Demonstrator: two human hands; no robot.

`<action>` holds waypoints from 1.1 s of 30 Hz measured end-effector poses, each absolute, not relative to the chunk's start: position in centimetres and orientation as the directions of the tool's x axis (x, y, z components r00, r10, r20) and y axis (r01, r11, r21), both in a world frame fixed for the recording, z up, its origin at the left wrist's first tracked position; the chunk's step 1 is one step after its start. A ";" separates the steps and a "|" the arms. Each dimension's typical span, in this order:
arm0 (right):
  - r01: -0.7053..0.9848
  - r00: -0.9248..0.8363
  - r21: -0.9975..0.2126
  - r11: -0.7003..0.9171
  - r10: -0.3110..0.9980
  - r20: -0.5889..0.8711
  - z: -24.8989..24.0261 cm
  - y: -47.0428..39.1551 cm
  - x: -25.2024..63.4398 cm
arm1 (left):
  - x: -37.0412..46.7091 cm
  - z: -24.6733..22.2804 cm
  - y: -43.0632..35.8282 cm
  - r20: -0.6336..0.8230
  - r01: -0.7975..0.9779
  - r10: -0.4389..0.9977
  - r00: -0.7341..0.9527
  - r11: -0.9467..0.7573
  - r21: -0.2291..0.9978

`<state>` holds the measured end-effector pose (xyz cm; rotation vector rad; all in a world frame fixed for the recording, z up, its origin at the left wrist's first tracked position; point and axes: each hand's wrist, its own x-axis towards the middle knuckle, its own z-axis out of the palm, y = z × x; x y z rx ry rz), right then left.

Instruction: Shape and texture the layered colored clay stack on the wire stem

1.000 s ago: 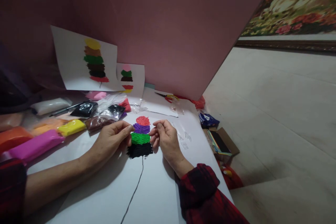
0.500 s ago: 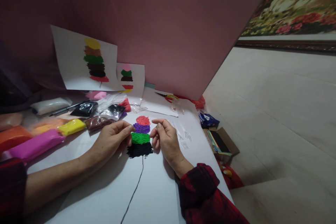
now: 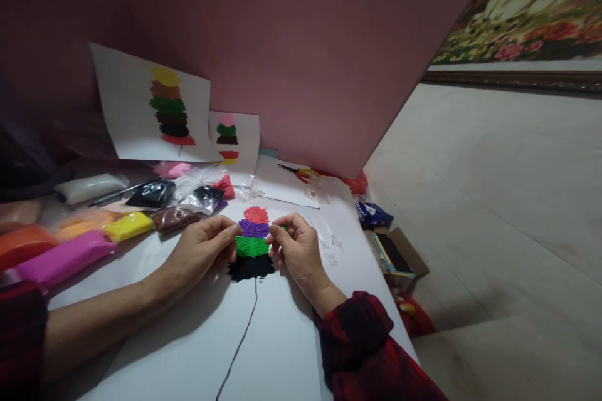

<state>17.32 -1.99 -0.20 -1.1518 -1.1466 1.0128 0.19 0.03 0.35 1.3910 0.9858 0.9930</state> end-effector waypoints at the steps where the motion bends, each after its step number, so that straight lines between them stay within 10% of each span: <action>1: -0.010 0.149 -0.990 0.144 0.979 0.141 -0.2 -2.1 17.3 | 0.2 0.4 0.0 0.034 0.025 0.953 0.300 -0.044 0.999; 33: 0.028 0.100 -0.983 0.181 0.978 0.183 -0.9 -1.8 17.4 | 0.1 0.1 0.1 0.025 0.105 0.939 0.343 -0.065 0.992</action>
